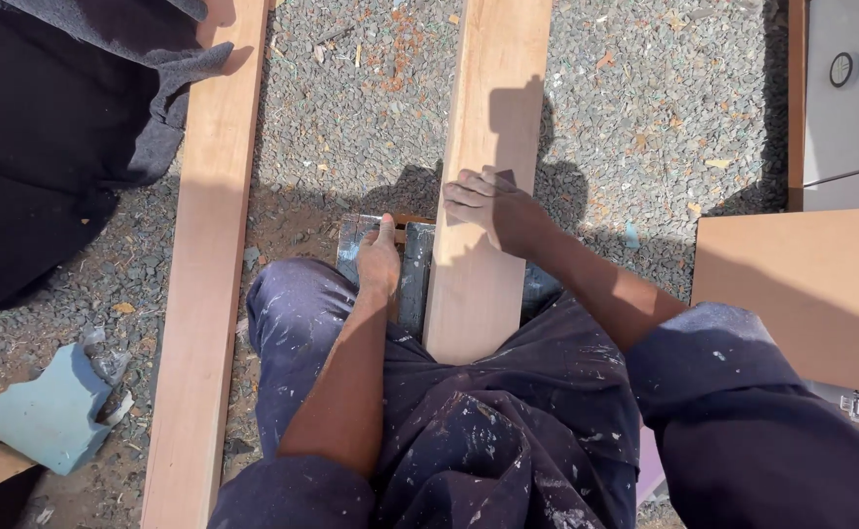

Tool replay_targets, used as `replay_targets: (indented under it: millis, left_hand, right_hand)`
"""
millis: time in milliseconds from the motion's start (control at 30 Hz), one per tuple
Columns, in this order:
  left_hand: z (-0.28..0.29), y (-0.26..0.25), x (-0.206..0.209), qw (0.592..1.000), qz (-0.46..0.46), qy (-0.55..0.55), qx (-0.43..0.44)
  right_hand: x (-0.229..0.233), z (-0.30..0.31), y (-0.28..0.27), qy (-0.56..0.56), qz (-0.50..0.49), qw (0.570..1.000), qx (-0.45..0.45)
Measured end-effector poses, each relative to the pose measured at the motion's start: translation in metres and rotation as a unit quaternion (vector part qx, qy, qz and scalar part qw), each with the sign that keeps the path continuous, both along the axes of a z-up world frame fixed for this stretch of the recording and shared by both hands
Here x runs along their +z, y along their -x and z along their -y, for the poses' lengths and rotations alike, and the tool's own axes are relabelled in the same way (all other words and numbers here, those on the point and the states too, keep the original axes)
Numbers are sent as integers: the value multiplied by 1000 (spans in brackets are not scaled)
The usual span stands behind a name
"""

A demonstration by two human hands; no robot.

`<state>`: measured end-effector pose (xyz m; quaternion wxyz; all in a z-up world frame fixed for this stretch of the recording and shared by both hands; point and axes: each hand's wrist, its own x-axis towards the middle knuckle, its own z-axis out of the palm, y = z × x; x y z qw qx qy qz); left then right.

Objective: Sanding a wooden plank manually using a sanding block to smooth the surface

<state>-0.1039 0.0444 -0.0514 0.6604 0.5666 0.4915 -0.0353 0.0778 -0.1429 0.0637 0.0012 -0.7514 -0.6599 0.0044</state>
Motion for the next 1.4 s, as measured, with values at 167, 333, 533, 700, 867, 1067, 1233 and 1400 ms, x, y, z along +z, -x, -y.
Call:
replay_targets:
  millis: [167,333,533,700,867,1067,1233,1400]
  left_hand:
    - [-19,0,45,989,46,-55,132]
    - [-24,-18,37,972,102,-46,208]
    - [-23,-16,37,984,69,-50,157]
    - [-24,-5,45,980,54,-61,182]
    - [-18,-13,39,984,50,-76,154]
    - [-21,-17,46,984,55,-51,160]
    - [-11,-12,49,986,68,-45,145]
    - [-22,-12,62,982,66,-27,176]
  right_hand:
    - [21,6,52,18,-15,1000,12]
    - [51,4,62,58,-77,993,63]
    - [21,-25,46,-35,37,998,24]
    - [10,-23,103,159,-361,919,31]
    - [31,-46,11,21,38,998,48]
    - [49,-39,99,233,-103,961,107]
    - [77,-63,26,135,80,988,-15]
    - [63,-32,126,266,-163,947,82]
